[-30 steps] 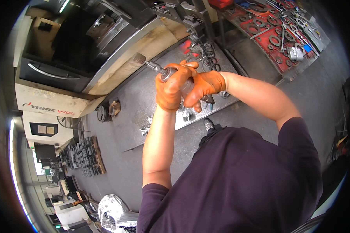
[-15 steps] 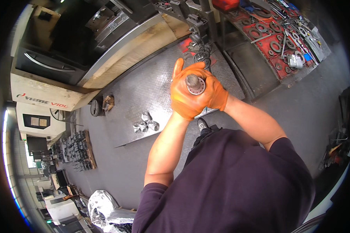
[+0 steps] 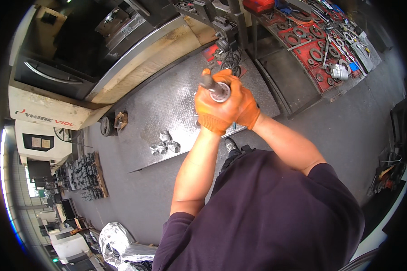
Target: The person measures a cylindrical metal part with a dial gauge, then secures it in a CNC machine chuck using a wrench. After machining, the person removes the part and places it into a wire basket with other finished parts. The person then uses a pneumatic tool to deburr the part's edges.
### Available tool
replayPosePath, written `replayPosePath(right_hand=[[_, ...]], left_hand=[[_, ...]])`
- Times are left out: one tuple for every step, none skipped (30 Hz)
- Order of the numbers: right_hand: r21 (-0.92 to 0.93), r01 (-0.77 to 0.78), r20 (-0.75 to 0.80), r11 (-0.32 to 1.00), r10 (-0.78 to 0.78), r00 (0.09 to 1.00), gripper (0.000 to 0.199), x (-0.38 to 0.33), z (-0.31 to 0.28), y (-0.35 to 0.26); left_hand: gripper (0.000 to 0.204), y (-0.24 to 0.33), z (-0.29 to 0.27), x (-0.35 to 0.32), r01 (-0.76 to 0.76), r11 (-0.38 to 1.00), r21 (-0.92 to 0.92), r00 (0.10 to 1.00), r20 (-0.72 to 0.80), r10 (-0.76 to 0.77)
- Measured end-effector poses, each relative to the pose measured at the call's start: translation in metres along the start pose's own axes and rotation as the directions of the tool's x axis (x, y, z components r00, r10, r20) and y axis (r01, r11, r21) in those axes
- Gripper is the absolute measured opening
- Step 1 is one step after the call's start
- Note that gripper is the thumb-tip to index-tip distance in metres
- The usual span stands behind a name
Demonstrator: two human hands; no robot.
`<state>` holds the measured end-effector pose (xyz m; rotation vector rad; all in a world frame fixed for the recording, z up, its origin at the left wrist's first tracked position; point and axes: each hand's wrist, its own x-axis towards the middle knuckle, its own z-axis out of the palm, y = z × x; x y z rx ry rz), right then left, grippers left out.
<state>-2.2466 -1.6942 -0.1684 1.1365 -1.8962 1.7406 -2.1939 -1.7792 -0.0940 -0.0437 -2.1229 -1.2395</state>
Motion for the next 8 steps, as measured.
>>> replayPosePath(right_hand=[[0.05, -0.07, 0.087, 0.996, 0.066, 0.994, 0.04, 0.0, -0.003, 0.003], [0.087, -0.148, 0.172, 0.985, 0.131, 0.976, 0.04, 0.001, -0.007, 0.005], [0.091, -0.228, 0.249, 0.969, 0.2, 0.948, 0.039, 0.001, -0.015, 0.005], [0.101, -0.307, 0.33, 0.946, 0.259, 0.907, 0.039, 0.011, -0.023, -0.008], [0.1, -0.382, 0.407, 0.919, 0.313, 0.858, 0.038, 0.018, -0.031, -0.017], [0.097, -0.442, 0.475, 0.892, 0.349, 0.808, 0.043, 0.021, -0.036, -0.02], [0.091, -0.5, 0.54, 0.861, 0.38, 0.751, 0.047, 0.022, -0.043, -0.019], [0.079, -0.556, 0.603, 0.827, 0.404, 0.688, 0.052, 0.022, -0.05, -0.015]], left_hand=[[0.015, 0.004, -0.002, 0.003, 0.104, 0.989, -0.108, 0.994, 0.001, -0.105], [0.018, 0.006, -0.005, 0.006, 0.206, 0.955, -0.215, 0.978, 0.014, -0.208], [0.019, 0.002, -0.009, 0.007, 0.232, 0.926, -0.299, 0.97, -0.001, -0.244], [0.021, -0.005, -0.017, 0.008, 0.256, 0.893, -0.371, 0.959, -0.022, -0.284], [0.023, -0.013, -0.025, 0.009, 0.272, 0.853, -0.445, 0.946, -0.036, -0.321], [0.032, -0.027, -0.031, 0.011, 0.221, 0.758, -0.614, 0.94, -0.073, -0.333], [0.037, -0.037, -0.037, 0.016, 0.056, 0.624, -0.78, 0.97, -0.106, -0.219], [0.042, -0.045, -0.047, 0.02, 0.124, 0.519, -0.846, 0.945, -0.059, -0.322]])
